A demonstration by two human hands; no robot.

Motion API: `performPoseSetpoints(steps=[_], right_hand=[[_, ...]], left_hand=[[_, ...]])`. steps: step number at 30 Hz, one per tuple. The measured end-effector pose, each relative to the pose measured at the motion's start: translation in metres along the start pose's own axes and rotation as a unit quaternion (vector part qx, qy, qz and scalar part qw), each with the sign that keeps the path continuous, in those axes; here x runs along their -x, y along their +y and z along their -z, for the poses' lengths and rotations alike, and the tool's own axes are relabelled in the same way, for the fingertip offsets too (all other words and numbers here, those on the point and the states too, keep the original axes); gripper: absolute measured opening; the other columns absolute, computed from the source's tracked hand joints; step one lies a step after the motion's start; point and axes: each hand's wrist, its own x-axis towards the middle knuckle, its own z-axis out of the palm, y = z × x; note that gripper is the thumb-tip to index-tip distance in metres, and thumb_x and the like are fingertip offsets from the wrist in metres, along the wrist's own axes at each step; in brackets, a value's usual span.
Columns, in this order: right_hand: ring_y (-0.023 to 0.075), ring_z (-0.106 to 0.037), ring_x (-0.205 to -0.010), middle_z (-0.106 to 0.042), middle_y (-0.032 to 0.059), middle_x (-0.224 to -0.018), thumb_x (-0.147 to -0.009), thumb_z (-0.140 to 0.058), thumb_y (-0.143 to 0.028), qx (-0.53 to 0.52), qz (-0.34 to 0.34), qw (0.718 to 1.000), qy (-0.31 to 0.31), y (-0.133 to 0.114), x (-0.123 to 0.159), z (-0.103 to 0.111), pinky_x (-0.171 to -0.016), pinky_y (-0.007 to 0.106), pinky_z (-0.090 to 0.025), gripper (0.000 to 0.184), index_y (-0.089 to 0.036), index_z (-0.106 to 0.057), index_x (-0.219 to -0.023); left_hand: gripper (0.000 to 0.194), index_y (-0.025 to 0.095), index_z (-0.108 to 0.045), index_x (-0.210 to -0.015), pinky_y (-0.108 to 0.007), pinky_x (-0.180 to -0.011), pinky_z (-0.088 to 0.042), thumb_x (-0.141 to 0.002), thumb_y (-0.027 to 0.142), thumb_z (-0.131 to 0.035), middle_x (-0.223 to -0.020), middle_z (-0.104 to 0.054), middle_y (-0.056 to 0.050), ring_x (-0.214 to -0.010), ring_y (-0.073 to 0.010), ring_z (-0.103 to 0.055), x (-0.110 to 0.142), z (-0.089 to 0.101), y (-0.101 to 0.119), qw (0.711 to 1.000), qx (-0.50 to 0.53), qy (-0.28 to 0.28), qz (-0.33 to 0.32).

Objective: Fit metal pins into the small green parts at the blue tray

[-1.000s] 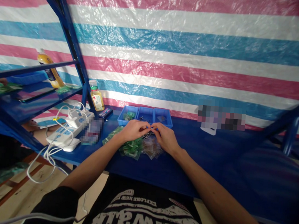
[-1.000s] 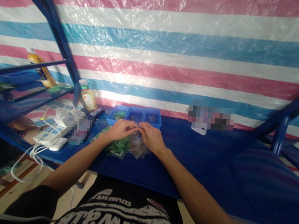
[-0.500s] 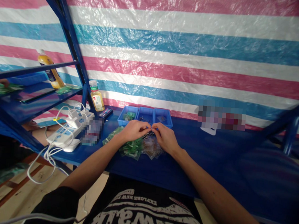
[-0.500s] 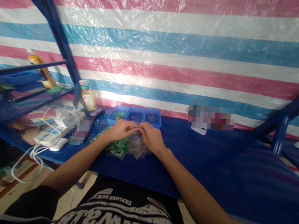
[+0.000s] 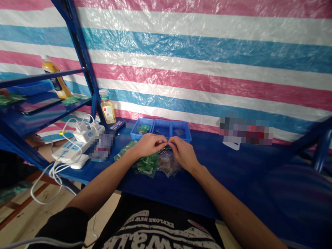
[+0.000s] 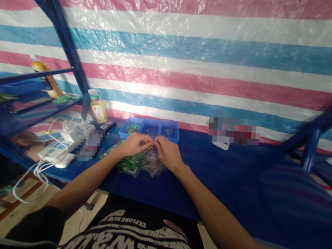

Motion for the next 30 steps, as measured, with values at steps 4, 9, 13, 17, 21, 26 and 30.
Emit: performPoseSetpoints(steps=[4,9,13,17,21,26,30], right_hand=[[0.0230,-0.068,-0.096,-0.072,0.0049,-0.106,-0.106,-0.047,-0.025,0.002,0.005,1.000,-0.006,-0.0003,0.0005,0.0007,-0.078,0.031,-0.047,0.013,-0.026,-0.058,-0.112],[0.0216,-0.068,-0.094,-0.071,0.0047,-0.104,-0.108,-0.044,-0.027,0.016,0.012,1.000,-0.005,0.0005,-0.0001,0.0008,-0.077,0.030,-0.047,0.017,-0.026,-0.061,-0.105],[0.0221,-0.068,-0.093,-0.071,0.0046,-0.102,-0.108,-0.045,-0.029,0.017,0.008,1.000,-0.001,0.0011,-0.0004,0.0002,-0.077,0.030,-0.047,0.018,-0.026,-0.062,-0.105],[0.0237,-0.069,-0.097,-0.073,0.0051,-0.109,-0.106,-0.047,-0.027,-0.002,0.007,1.000,0.008,0.0020,0.0004,-0.0007,-0.079,0.032,-0.048,0.013,-0.026,-0.059,-0.113],[0.0233,-0.068,-0.096,-0.072,0.0046,-0.104,-0.107,-0.045,-0.026,0.008,0.010,1.000,0.000,0.0027,0.0008,-0.0013,-0.079,0.032,-0.047,0.014,-0.026,-0.059,-0.106],[0.0224,-0.067,-0.094,-0.071,0.0042,-0.102,-0.106,-0.048,-0.025,0.017,0.001,1.000,0.002,0.0025,-0.0004,-0.0007,-0.077,0.031,-0.046,0.012,-0.026,-0.060,-0.104],[0.0220,-0.067,-0.092,-0.072,0.0039,-0.102,-0.105,-0.049,-0.025,0.031,-0.012,0.999,0.003,0.0011,-0.0015,0.0010,-0.074,0.030,-0.044,0.012,-0.026,-0.060,-0.102]], left_hand=[[0.021,0.022,-0.076,-0.100,-0.022,-0.065,-0.038,-0.100,0.034,-0.059,-0.074,-0.071,0.002,-0.066,-0.0122,-0.062,-0.0001,0.0009,0.0006,1.000,-0.005,0.000,0.001],[0.021,0.022,-0.076,-0.102,-0.022,-0.065,-0.038,-0.100,0.034,-0.059,-0.072,-0.070,0.002,-0.065,-0.0124,-0.061,-0.0001,0.0007,0.0008,1.000,-0.006,-0.001,-0.003],[0.020,0.022,-0.076,-0.100,-0.022,-0.064,-0.038,-0.099,0.034,-0.061,-0.072,-0.069,0.002,-0.065,-0.0122,-0.061,0.0000,0.0017,0.0018,1.000,-0.004,0.003,0.000],[0.018,0.022,-0.076,-0.101,-0.022,-0.065,-0.038,-0.099,0.032,-0.060,-0.072,-0.070,0.002,-0.065,-0.0120,-0.061,0.0003,0.0023,0.0020,1.000,-0.003,0.000,0.001],[0.019,0.022,-0.075,-0.102,-0.022,-0.065,-0.038,-0.100,0.032,-0.060,-0.073,-0.070,0.002,-0.066,-0.0123,-0.062,0.0003,0.0019,0.0016,1.000,-0.006,-0.003,-0.003],[0.019,0.022,-0.075,-0.102,-0.023,-0.066,-0.038,-0.100,0.033,-0.060,-0.074,-0.071,0.002,-0.067,-0.0123,-0.063,0.0000,0.0015,0.0013,1.000,-0.013,-0.003,-0.005],[0.020,0.022,-0.076,-0.101,-0.023,-0.066,-0.038,-0.100,0.033,-0.060,-0.074,-0.072,0.001,-0.068,-0.0127,-0.064,-0.0006,0.0022,0.0014,1.000,-0.012,-0.003,-0.004]])
